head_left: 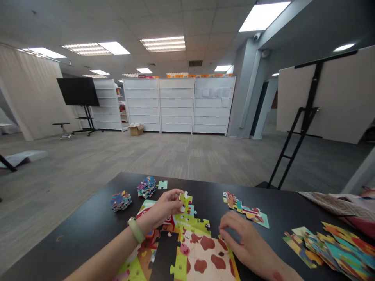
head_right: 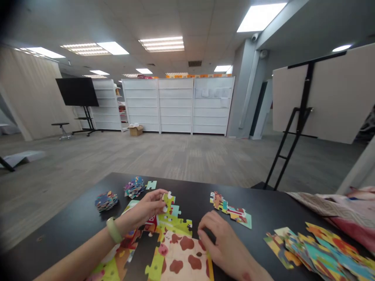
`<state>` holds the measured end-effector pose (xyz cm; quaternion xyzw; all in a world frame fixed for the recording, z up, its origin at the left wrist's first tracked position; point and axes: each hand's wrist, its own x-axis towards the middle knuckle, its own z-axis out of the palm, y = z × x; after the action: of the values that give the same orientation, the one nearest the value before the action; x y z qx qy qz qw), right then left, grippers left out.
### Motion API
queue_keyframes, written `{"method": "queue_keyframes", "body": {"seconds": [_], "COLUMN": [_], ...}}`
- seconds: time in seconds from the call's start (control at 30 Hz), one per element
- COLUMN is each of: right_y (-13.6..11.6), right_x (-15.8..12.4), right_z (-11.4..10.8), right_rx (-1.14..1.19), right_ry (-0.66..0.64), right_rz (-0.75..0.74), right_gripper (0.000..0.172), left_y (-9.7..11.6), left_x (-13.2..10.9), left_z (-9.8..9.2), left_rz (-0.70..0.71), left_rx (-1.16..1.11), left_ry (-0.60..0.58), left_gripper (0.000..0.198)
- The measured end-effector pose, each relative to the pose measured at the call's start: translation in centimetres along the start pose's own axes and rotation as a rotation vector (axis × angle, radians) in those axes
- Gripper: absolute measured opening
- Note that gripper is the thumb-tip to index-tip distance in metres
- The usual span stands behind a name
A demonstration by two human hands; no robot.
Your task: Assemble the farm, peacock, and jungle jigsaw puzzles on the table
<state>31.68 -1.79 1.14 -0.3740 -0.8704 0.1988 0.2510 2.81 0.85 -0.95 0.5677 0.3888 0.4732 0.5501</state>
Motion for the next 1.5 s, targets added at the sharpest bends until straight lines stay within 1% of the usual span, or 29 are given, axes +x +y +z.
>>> {"method": "queue_keyframes", "body": {"seconds": [0.03, 0.1, 0.17, 0.2, 0.27, 0.33, 0.37, 0.43, 0.5, 0.6, 0.67, 0.77, 0.9, 1.03, 1.1, 1.17, 1.23, 1.3, 1.37, 1.43, 1.5], "right_y": [0.0, -0.2, -0.6, -0.7, -0.7, -0.1, 0.4, 1.6, 2.6, 3.0, 2.9, 2.7, 2.8, 2.8, 3.4, 4.8, 6.9, 9.2, 11.2, 12.5, 13.0], "right_x": [0.1, 0.2, 0.3, 0.3, 0.5, 0.6, 0.7, 0.9, 1.0, 1.1, 1.3, 1.4, 1.3, 1.2, 1.3, 1.6, 1.7, 1.5, 0.9, 0.1, -0.6], "right_z": [0.1, 0.4, 1.1, 1.6, 2.4, 2.8, 2.8, 2.4, 1.8, 1.2, 1.1, 1.3, 1.8, 2.0, 1.5, 0.3, -1.7, -3.8, -5.6, -6.7, -7.1], "right_rx": [0.021, 0.111, 0.258, 0.339, 0.483, 0.554, 0.551, 0.468, 0.335, 0.170, 0.100, 0.027, -0.023, -0.008, -0.006, -0.030, -0.080, -0.145, -0.199, -0.226, -0.230], "right_ry": [0.012, 0.001, -0.026, -0.034, -0.021, 0.061, 0.113, 0.172, 0.125, 0.020, -0.001, -0.007, 0.046, 0.052, 0.089, 0.176, 0.279, 0.342, 0.336, 0.267, 0.177], "right_rz": [0.023, 0.081, 0.128, 0.141, 0.160, 0.181, 0.194, 0.217, 0.227, 0.182, 0.134, 0.116, 0.132, 0.145, 0.157, 0.203, 0.286, 0.372, 0.433, 0.459, 0.467], "right_gripper": [0.021, 0.018, 0.033, 0.036, 0.030, 0.023, 0.023, 0.025, 0.026, 0.027, 0.031, 0.032, 0.025, 0.017, 0.021, 0.028, 0.040, 0.050, 0.052, 0.046, 0.038], "left_y": [0.2, 0.3, 0.3, 0.3, 0.6, 1.0, 1.3, 1.6, 1.6, 1.2, 1.0, 1.3, 2.1, 2.3, 2.3, 2.3, 2.2, 2.2, 2.2, 2.2, 2.1], "left_x": [-0.3, -1.0, -1.8, -2.2, -3.0, -3.6, -3.8, -3.8, -3.7, -3.5, -3.6, -3.9, -4.2, -4.2, -4.1, -4.1, -4.2, -4.2, -4.3, -4.2, -4.2], "left_z": [0.7, 2.4, 4.2, 4.9, 5.9, 6.0, 5.8, 5.1, 4.3, 3.7, 3.8, 4.3, 5.2, 5.6, 5.6, 5.5, 5.3, 5.2, 5.0, 5.0, 4.9], "left_rz": [-0.008, -0.017, -0.024, -0.024, 0.001, 0.087, 0.148, 0.264, 0.324, 0.321, 0.307, 0.290, 0.275, 0.259, 0.249, 0.231, 0.211, 0.200, 0.199, 0.208, 0.217], "left_rx": [-0.032, -0.077, -0.084, -0.061, 0.086, 0.366, 0.523, 0.780, 0.901, 0.919, 0.918, 0.973, 1.078, 1.089, 1.084, 1.071, 1.051, 1.034, 1.026, 1.023, 1.023], "left_ry": [-0.014, -0.053, -0.116, -0.145, -0.181, -0.178, -0.181, -0.215, -0.270, -0.355, -0.398, -0.438, -0.448, -0.436, -0.435, -0.441, -0.454, -0.469, -0.476, -0.476, -0.474], "left_gripper": [0.036, 0.034, 0.035, 0.034, 0.025, 0.014, 0.013, 0.029, 0.041, 0.044, 0.045, 0.049, 0.057, 0.059, 0.060, 0.058, 0.054, 0.051, 0.051, 0.051, 0.052]}}
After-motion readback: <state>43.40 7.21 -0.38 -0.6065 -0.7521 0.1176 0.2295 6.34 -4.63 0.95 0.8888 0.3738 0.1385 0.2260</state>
